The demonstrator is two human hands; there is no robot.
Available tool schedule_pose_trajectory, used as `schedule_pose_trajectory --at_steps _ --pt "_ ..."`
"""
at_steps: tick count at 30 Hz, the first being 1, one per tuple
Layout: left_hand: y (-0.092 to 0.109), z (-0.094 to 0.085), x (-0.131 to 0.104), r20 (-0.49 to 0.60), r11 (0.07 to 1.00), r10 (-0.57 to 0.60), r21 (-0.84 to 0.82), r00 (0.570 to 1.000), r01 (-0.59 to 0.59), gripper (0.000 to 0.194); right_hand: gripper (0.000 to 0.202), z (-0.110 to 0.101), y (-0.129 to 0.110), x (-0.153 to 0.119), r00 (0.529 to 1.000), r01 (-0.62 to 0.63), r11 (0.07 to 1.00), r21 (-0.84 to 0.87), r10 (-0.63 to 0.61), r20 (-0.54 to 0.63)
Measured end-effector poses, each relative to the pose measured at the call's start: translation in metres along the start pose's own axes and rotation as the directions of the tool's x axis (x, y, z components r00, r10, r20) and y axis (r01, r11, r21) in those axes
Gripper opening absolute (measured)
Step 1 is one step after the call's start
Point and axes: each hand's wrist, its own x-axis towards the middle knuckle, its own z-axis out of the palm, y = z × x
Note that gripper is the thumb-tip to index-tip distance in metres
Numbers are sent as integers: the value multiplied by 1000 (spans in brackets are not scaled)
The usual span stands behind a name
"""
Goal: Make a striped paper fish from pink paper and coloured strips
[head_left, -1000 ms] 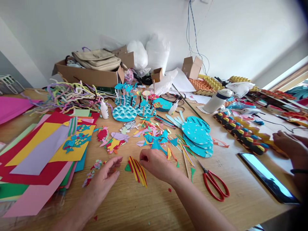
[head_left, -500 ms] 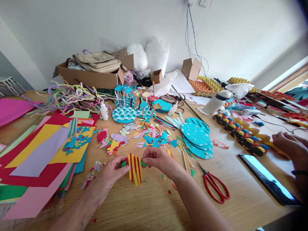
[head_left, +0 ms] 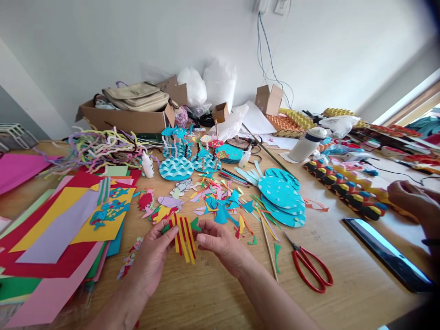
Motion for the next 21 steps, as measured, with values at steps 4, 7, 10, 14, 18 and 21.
schedule_pose_trajectory --at_steps 4,7,10,14,18,21 --pt "-5 3 1 -1 1000 7 -8 1000 -7 29 41 9 5 5 999 31 999 38 -30 -29" --pt "-10 3 -2 42 1000 2 25 999 -3 27 39 13 10 10 996 48 995 82 -42 -77" --pt "-5 2 -6 168 989 -21 150 986 -5 26 34 12 11 11 991 32 997 70 -23 -128" --pt "15 -2 -4 294 899 -56 431 954 -80 24 30 6 9 10 994 -29 999 -17 27 -107" --pt "24 -1 12 384 671 -59 698 921 -248 17 25 3 18 11 992 -80 973 -217 56 -114" --pt "20 2 24 425 584 -43 745 904 -323 16 24 2 23 12 990 -88 936 -341 46 -131"
